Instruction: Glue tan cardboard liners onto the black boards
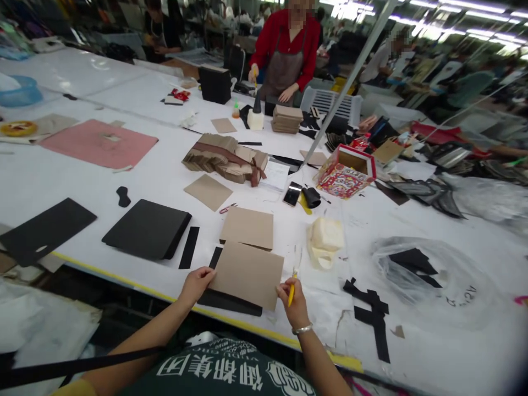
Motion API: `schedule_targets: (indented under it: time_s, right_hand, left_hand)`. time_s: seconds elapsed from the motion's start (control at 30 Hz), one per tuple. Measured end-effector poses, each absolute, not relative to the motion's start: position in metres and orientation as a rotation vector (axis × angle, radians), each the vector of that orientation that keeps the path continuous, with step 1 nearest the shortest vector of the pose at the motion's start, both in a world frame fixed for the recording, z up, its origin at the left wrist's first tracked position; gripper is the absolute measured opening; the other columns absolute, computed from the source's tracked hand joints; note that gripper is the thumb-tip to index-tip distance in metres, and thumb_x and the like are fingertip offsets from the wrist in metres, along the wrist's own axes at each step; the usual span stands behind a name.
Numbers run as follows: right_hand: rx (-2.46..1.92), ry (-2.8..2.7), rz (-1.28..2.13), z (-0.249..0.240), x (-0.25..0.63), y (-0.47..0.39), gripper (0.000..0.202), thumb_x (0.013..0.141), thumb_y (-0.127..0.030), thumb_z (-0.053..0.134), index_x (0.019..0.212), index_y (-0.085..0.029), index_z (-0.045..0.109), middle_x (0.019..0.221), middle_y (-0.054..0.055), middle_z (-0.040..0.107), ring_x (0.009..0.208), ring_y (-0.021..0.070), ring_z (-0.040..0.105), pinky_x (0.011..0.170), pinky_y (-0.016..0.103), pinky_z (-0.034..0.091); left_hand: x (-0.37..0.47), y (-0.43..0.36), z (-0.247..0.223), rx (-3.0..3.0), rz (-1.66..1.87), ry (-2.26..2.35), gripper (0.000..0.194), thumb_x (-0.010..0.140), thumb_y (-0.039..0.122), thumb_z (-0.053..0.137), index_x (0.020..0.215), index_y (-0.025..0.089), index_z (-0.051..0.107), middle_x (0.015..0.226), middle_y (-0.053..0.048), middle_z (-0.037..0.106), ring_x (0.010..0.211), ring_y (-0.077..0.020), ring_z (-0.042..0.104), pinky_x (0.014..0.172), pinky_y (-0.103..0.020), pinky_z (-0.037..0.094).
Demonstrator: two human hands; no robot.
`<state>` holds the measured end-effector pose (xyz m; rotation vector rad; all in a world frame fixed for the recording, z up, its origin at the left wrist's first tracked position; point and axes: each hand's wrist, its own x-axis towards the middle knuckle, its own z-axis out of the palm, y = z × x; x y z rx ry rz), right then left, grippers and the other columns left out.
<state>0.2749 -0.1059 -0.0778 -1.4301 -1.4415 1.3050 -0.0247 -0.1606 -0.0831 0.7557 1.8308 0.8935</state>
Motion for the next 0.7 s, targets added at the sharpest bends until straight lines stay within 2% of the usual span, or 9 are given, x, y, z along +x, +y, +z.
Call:
schedule_targets:
  time_s: [0.13,0.27,0.7]
  right_hand:
    - [-1.631,-1.657,1.090,-0.109,0.262,-0.124,0.026,0.079,-0.043,0.049,0.086,-0.020,0.038,0.070,0.000,0.057,0.062,0.0151,0.057,0.060,0.027,0.044]
    - [-1.702,-1.798,0.967,-0.127,0.248,-0.123,0.021,0.081,-0.040,0.042,0.084,-0.020,0.040,0.070,0.002,0.058,0.059,0.0163,0.058,0.055,0.025,0.041]
    - [-1.845,-1.895,0.804,-0.157,0.230,-0.112,0.016,0.083,-0.035,0.039,0.085,-0.019,0.042,0.073,0.002,0.058,0.061,0.0159,0.058,0.055,0.023,0.039]
  left_hand:
    - [-0.037,-0.174,-0.112,1.093,0.613,1.996,0.028,0.073,0.042,0.048,0.070,0.018,0.063,0.064,0.000,0.061,0.064,-0.0152,0.055,0.061,-0.023,0.038]
    - [-0.048,-0.175,-0.125,1.125,0.448,2.079,0.027,0.075,0.040,0.047,0.070,0.018,0.063,0.068,-0.001,0.064,0.068,-0.0153,0.057,0.063,-0.022,0.037]
    - [-0.057,-0.168,-0.142,1.026,0.325,2.092,0.030,0.074,0.042,0.047,0.066,0.018,0.063,0.056,-0.001,0.062,0.061,-0.0155,0.058,0.058,-0.023,0.036]
